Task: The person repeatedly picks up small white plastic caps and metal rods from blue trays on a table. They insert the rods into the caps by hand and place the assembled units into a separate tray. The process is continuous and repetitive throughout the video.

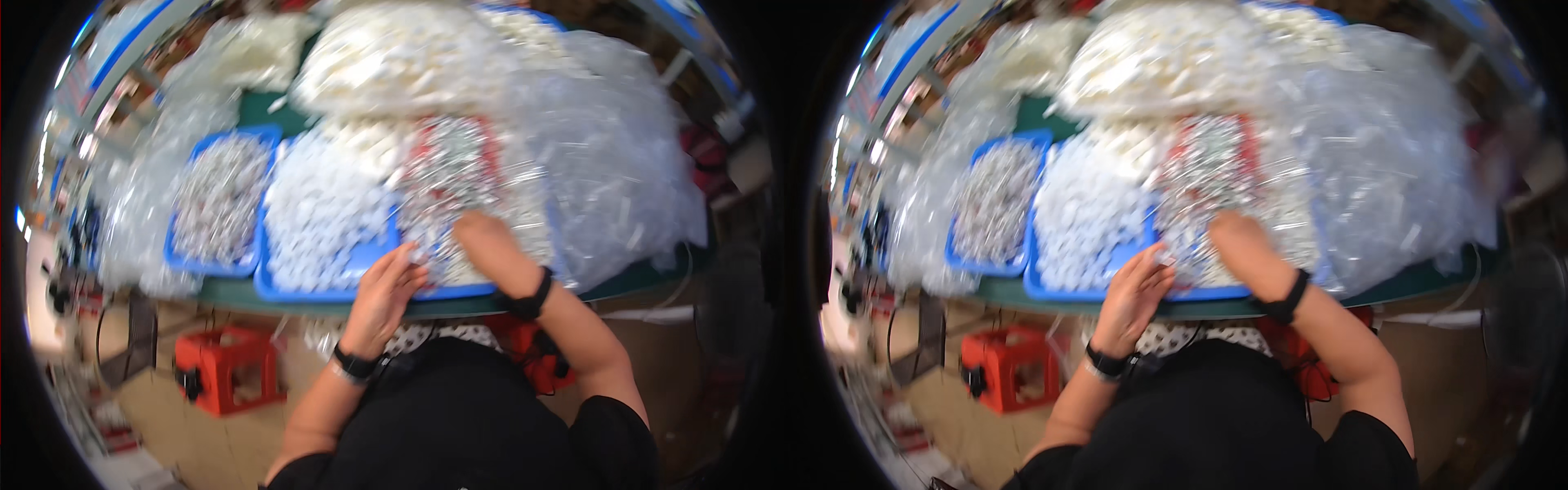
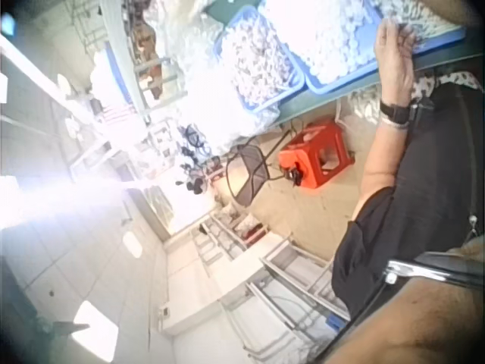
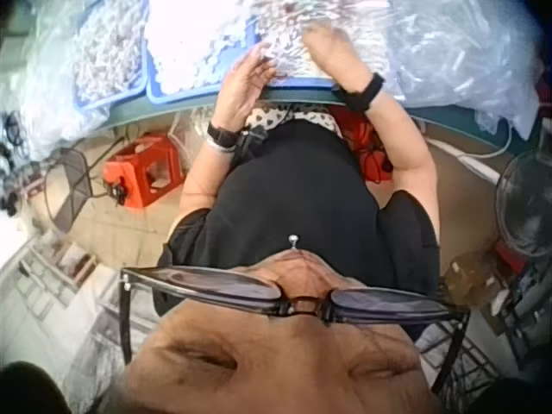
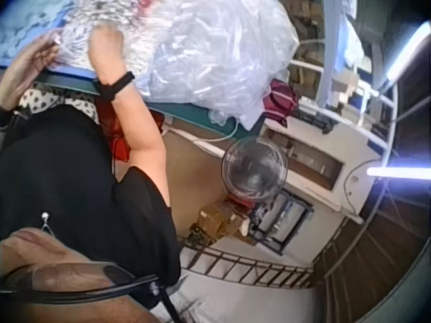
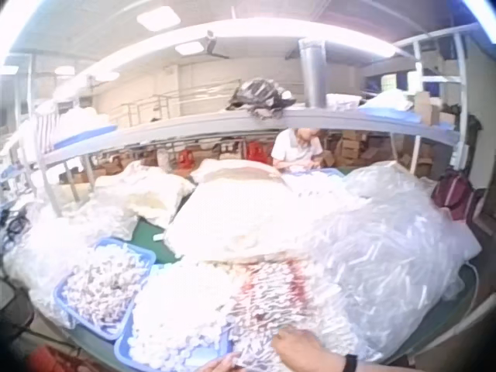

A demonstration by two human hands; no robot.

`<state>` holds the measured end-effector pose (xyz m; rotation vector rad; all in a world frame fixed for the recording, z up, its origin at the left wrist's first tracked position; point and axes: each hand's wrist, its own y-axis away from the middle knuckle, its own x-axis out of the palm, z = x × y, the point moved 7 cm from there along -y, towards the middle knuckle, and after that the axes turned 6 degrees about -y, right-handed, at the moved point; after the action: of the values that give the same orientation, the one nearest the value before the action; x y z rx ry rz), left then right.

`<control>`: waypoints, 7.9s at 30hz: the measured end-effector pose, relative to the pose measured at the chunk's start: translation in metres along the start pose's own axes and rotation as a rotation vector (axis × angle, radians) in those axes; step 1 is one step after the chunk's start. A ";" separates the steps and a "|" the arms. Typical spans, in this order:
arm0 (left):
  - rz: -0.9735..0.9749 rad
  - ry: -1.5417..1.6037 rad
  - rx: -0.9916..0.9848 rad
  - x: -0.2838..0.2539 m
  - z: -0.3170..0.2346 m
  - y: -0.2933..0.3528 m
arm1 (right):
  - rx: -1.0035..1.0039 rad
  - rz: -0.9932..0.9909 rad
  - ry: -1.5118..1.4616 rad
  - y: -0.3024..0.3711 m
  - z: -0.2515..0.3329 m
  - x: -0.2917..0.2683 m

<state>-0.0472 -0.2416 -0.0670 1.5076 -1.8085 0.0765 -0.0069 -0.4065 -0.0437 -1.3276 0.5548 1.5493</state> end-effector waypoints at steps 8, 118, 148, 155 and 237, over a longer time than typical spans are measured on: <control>0.003 -0.017 0.033 -0.014 0.001 -0.005 | -0.018 0.025 0.099 -0.006 0.015 0.004; 0.222 0.162 -0.069 -0.012 -0.012 -0.006 | -0.017 -0.195 -0.456 0.002 0.053 -0.074; 0.150 0.163 -0.087 -0.010 0.002 -0.005 | -0.161 -0.079 -0.291 0.006 0.072 -0.073; 0.143 0.149 -0.074 -0.011 0.002 -0.006 | -0.165 -0.094 -0.302 0.006 0.071 -0.074; -0.042 0.106 0.115 -0.022 -0.007 -0.010 | 0.123 0.019 -0.610 -0.004 0.035 -0.029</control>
<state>-0.0347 -0.2234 -0.0783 1.5908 -1.7124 0.2391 -0.0223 -0.3862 -0.0055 -0.6997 0.2677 1.7942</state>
